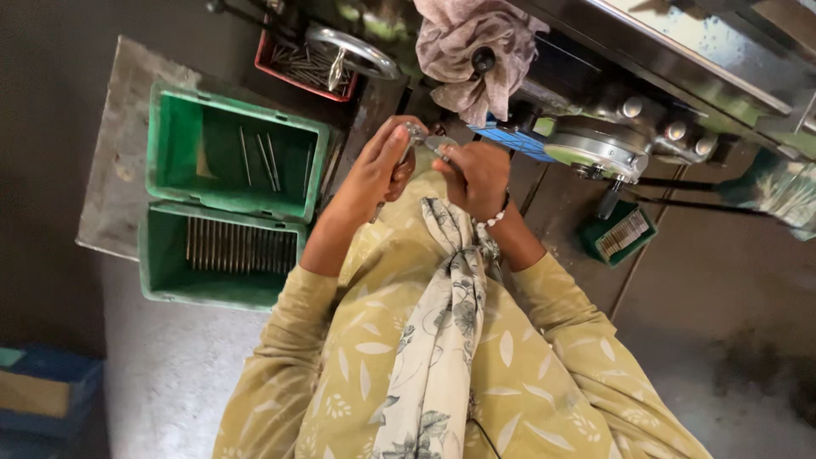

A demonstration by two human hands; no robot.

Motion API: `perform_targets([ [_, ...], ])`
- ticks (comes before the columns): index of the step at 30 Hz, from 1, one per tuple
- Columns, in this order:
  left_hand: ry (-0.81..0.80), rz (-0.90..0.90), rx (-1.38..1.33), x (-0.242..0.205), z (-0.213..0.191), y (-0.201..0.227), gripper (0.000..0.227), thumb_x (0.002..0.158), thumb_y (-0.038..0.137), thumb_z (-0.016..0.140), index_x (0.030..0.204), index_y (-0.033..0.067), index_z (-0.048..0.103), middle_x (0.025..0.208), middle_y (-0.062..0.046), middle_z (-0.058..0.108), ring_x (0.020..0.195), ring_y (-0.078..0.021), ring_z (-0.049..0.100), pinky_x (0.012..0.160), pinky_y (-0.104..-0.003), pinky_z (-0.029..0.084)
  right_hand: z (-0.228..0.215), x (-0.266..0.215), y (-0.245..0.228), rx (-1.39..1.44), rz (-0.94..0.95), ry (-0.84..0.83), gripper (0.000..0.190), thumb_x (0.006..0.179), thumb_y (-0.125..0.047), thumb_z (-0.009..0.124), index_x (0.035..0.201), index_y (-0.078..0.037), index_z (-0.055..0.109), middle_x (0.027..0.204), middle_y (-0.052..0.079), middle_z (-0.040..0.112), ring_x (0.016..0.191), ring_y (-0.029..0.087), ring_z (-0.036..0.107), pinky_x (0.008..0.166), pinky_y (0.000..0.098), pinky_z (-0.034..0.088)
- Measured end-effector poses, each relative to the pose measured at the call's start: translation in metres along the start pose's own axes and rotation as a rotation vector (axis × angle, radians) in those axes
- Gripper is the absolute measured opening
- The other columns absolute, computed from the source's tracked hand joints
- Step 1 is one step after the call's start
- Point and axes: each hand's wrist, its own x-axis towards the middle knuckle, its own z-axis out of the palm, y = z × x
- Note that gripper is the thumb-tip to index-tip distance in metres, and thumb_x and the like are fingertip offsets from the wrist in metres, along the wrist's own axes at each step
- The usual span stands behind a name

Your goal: The person repeatedly picks up metal rods from a green bin, inserts them into a metal forming machine, and operates the machine to shape the rods. The person then removes the shaped rods and places them back into the bin. This cycle is repeated multiple times throughout the video.

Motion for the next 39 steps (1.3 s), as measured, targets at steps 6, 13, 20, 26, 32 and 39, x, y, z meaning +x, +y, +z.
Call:
perform_targets([
  [6, 0.158, 0.349, 0.182, -0.004, 0.026, -0.018, 0.04, 0.114, 0.04, 0.053, 0.138, 0.0082, 0.058, 0.068, 0.003, 0.041, 0.055, -0.0024, 0.03, 0.05, -0.023, 0.024, 0.005, 0.003, -0.049, 0.103, 0.382, 0.183, 0.018, 0.11, -0.021, 0.067, 0.118, -0.007, 0.061, 0.092, 0.016, 0.067, 0.068, 0.019, 0.063, 0.06, 0.0342, 0.049],
  [13, 0.084, 0.969, 1.617, -0.012, 0.025, 0.02, 0.045, 0.093, 0.036, 0.081, 0.126, 0.0088, 0.064, 0.089, -0.006, 0.068, 0.07, -0.0218, 0.067, 0.058, -0.033, 0.052, -0.012, -0.019, -0.024, 1.671, 1.348, -0.133, 0.035, 0.109, -0.044, 0.046, 0.093, -0.013, 0.044, 0.061, -0.003, 0.031, 0.044, 0.009, 0.024, 0.038, 0.0265, 0.02],
  [20, -0.043, 0.708, 1.829, 0.009, 0.04, 0.021, 0.034, 0.081, 0.037, 0.086, 0.103, 0.0154, 0.072, 0.068, -0.003, 0.065, 0.057, -0.021, 0.065, 0.048, -0.035, 0.048, -0.014, -0.045, 0.016, 2.097, 1.226, -0.43, 0.05, 0.115, -0.052, 0.044, 0.082, -0.014, 0.044, 0.063, -0.006, 0.029, 0.047, 0.007, 0.02, 0.042, 0.0258, 0.021],
  [26, 0.319, 0.045, 0.246, 0.052, 0.024, -0.018, 0.019, 0.106, 0.032, 0.062, 0.102, 0.0152, 0.055, 0.063, 0.007, 0.037, 0.044, -0.002, 0.031, 0.037, -0.021, 0.023, -0.008, -0.025, -0.005, 0.745, 1.1, 0.352, 0.031, 0.108, -0.041, 0.052, 0.103, -0.011, 0.057, 0.073, -0.001, 0.054, 0.057, 0.012, 0.054, 0.054, 0.0308, 0.044],
  [32, 0.2, -0.209, 0.173, 0.063, 0.013, -0.048, 0.024, 0.108, 0.031, 0.063, 0.101, 0.0144, 0.047, 0.064, 0.008, 0.035, 0.044, -0.003, 0.028, 0.037, -0.022, 0.019, -0.044, -0.018, -0.017, -0.008, 0.554, 0.051, 0.021, 0.099, -0.025, 0.07, 0.112, -0.011, 0.064, 0.091, 0.007, 0.07, 0.081, 0.029, 0.071, 0.064, 0.04, 0.052],
  [39, 0.105, -0.278, 0.167, 0.085, 0.033, -0.047, 0.021, 0.107, 0.033, 0.062, 0.112, 0.0142, 0.054, 0.064, 0.007, 0.035, 0.045, -0.0034, 0.026, 0.038, -0.022, 0.018, -0.085, -0.024, 0.005, -0.124, 0.423, 0.043, 0.026, 0.095, -0.027, 0.075, 0.111, -0.01, 0.065, 0.083, 0.006, 0.064, 0.074, 0.028, 0.068, 0.061, 0.0412, 0.05],
])
